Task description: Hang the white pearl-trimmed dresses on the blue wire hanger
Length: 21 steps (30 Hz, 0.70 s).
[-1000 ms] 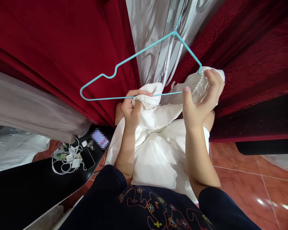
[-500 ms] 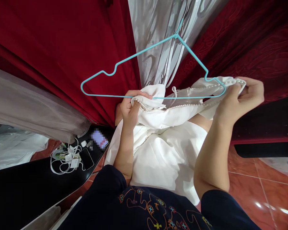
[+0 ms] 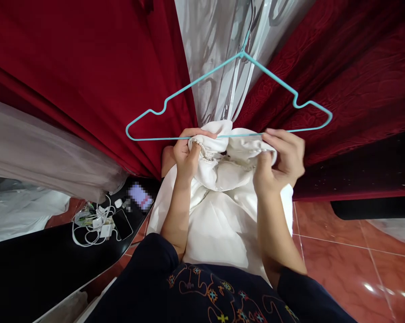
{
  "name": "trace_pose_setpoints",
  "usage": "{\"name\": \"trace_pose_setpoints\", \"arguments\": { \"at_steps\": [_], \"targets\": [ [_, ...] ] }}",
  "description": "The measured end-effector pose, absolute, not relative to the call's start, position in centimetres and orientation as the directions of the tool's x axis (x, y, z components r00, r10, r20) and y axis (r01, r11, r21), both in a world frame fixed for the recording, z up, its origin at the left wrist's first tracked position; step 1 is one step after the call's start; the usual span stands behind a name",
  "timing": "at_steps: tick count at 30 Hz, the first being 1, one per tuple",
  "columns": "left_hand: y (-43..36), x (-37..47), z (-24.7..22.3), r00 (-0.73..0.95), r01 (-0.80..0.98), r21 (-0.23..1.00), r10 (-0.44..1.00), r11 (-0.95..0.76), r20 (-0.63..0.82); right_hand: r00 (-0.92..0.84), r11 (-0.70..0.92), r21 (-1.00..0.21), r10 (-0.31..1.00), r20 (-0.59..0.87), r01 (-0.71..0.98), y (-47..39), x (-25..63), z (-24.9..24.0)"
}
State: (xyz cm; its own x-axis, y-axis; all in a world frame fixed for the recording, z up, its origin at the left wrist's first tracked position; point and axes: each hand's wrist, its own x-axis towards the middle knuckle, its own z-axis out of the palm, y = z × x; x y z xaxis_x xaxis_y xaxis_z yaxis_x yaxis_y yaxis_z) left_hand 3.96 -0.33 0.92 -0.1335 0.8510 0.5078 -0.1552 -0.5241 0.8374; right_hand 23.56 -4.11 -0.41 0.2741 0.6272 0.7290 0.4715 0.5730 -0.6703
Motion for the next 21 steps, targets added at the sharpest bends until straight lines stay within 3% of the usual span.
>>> {"name": "trace_pose_setpoints", "arguments": {
  "at_steps": [7,12,14,17,21],
  "targets": [
    [-0.9,2.5,1.2,-0.043,-0.171,0.838,0.854,-0.518,0.519,0.196,0.593,-0.689,0.681,0.705,0.418,-1.9,20.6,0.5],
    [-0.4,-0.7,0.5,0.091,0.077,0.858,0.861,-0.507,0.500,0.195,0.596,-0.643,0.642,0.741,0.481,-1.6,23.1,0.5],
    [0.0,-2.3,-0.1,0.020,0.165,0.886,0.900,-0.433,0.435,0.172,0.579,-0.626,0.647,0.743,0.522,-1.8,24.1,0.9],
    [0.5,-4.3,-0.7,-0.207,0.148,0.950,0.931,-0.276,0.302,0.130,0.555,-0.610,0.670,0.730,0.565,-2.1,24.8,1.5],
    [1.5,-6.8,-0.6,-0.483,0.200,0.927,0.791,-0.318,0.375,0.134,0.558,-0.603,0.660,0.739,0.570,-2.2,24.8,1.6]
  ]
}}
